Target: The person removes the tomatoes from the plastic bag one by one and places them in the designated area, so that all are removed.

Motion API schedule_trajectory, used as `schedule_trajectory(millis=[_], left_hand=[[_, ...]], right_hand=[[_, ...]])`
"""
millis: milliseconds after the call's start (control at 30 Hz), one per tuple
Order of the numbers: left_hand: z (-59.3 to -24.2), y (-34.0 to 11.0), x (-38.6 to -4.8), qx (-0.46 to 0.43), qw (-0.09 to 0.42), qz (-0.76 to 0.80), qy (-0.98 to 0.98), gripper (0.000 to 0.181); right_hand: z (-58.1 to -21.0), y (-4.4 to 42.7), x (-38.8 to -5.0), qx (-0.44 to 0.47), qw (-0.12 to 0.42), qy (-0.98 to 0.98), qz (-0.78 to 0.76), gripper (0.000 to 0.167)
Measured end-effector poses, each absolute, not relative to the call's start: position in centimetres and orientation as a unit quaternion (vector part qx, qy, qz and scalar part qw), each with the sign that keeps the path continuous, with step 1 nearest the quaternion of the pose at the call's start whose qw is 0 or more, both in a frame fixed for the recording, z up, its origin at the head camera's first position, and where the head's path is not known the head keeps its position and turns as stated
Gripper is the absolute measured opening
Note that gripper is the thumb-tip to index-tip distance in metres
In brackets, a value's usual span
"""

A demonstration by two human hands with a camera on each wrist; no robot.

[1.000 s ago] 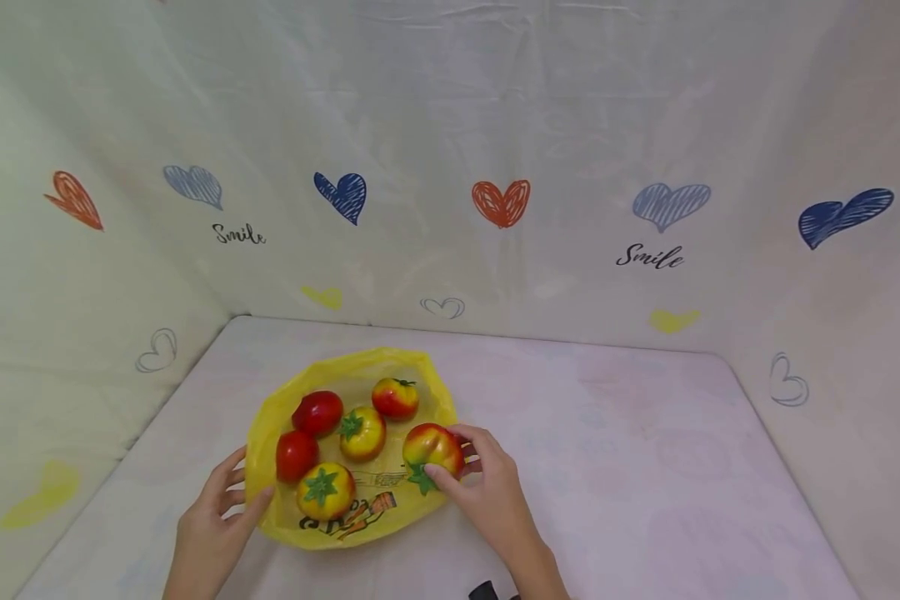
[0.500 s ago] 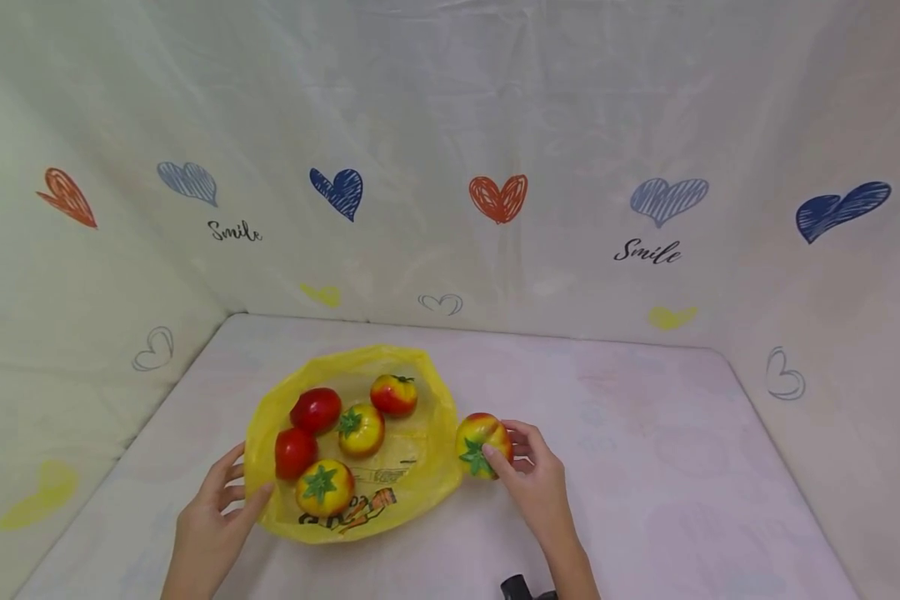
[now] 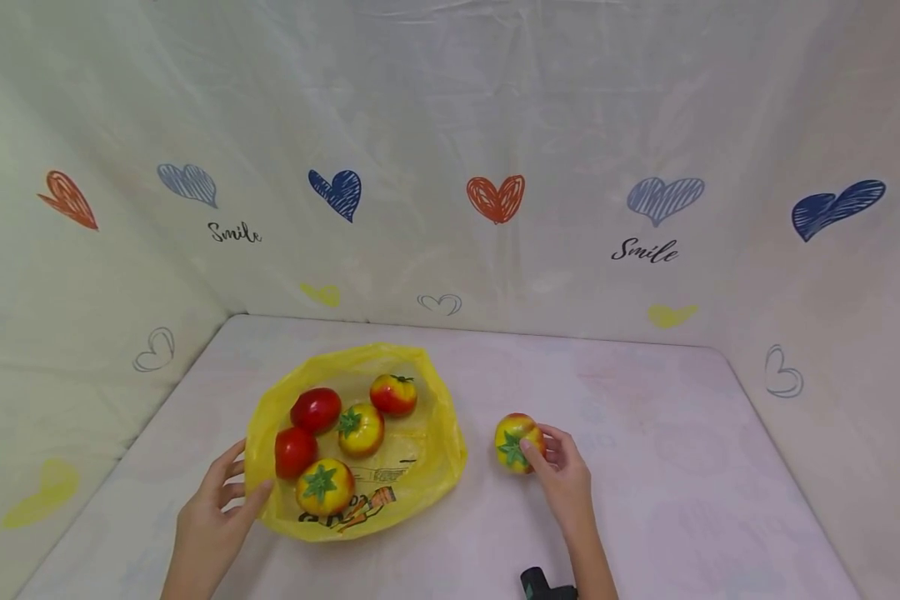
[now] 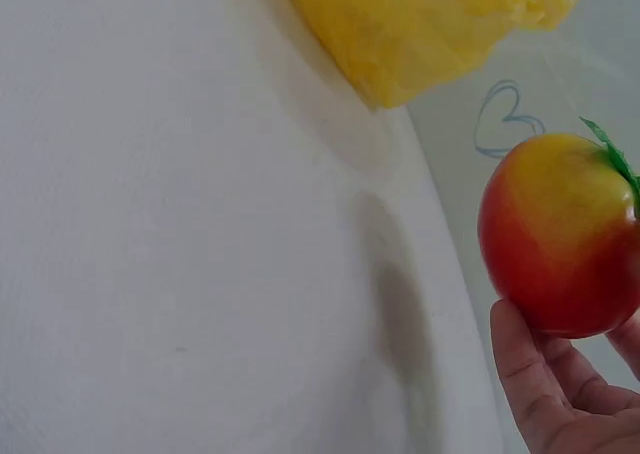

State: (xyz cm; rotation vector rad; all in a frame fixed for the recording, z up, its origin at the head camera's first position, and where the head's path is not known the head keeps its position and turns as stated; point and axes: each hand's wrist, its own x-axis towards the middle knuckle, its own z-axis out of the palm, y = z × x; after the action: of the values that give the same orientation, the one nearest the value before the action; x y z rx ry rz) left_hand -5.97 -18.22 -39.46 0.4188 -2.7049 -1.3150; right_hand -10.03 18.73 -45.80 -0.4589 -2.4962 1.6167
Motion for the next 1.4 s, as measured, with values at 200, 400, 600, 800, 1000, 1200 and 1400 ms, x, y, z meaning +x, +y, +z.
schedule_trajectory(millis=[200,400,600,800,1000,1200,1400], left_hand=[[-39.4,-18.2,-5.9,0.133,0.062,-0.429,-0.891,0.059],[-39.3,-18.1,-6.0,0.134,0.063,-0.429,-0.891,0.059],[-39.3,-18.1,-6.0,0.142,0.055,-0.431,-0.889,0.060],[-39.4,-18.1,-6.0,0.140,0.054,-0.430,-0.890,0.060],[-39.6,-18.1,-6.0,0.129,0.073,-0.427,-0.892,0.059],[-39.4,-18.2,-6.0,0.135,0.066,-0.428,-0.891,0.060],[-39.3,-18.1,-5.9,0.138,0.060,-0.428,-0.891,0.060]], right_hand=[[-46.6,19.3,-10.7,-0.184,0.020,-0.819,0.543,0.057],[-47.4,19.8,-11.1,-0.198,-0.009,-0.819,0.539,0.059],[-47.7,20.1,-11.3,-0.197,-0.027,-0.823,0.533,0.065],[-47.7,20.0,-11.3,-0.200,-0.033,-0.832,0.517,0.068],[-47.4,19.8,-11.1,-0.190,-0.033,-0.833,0.519,0.073],[-46.9,19.7,-10.6,-0.166,-0.024,-0.847,0.504,0.071],[-45.7,19.3,-9.8,-0.146,0.019,-0.861,0.487,0.062]])
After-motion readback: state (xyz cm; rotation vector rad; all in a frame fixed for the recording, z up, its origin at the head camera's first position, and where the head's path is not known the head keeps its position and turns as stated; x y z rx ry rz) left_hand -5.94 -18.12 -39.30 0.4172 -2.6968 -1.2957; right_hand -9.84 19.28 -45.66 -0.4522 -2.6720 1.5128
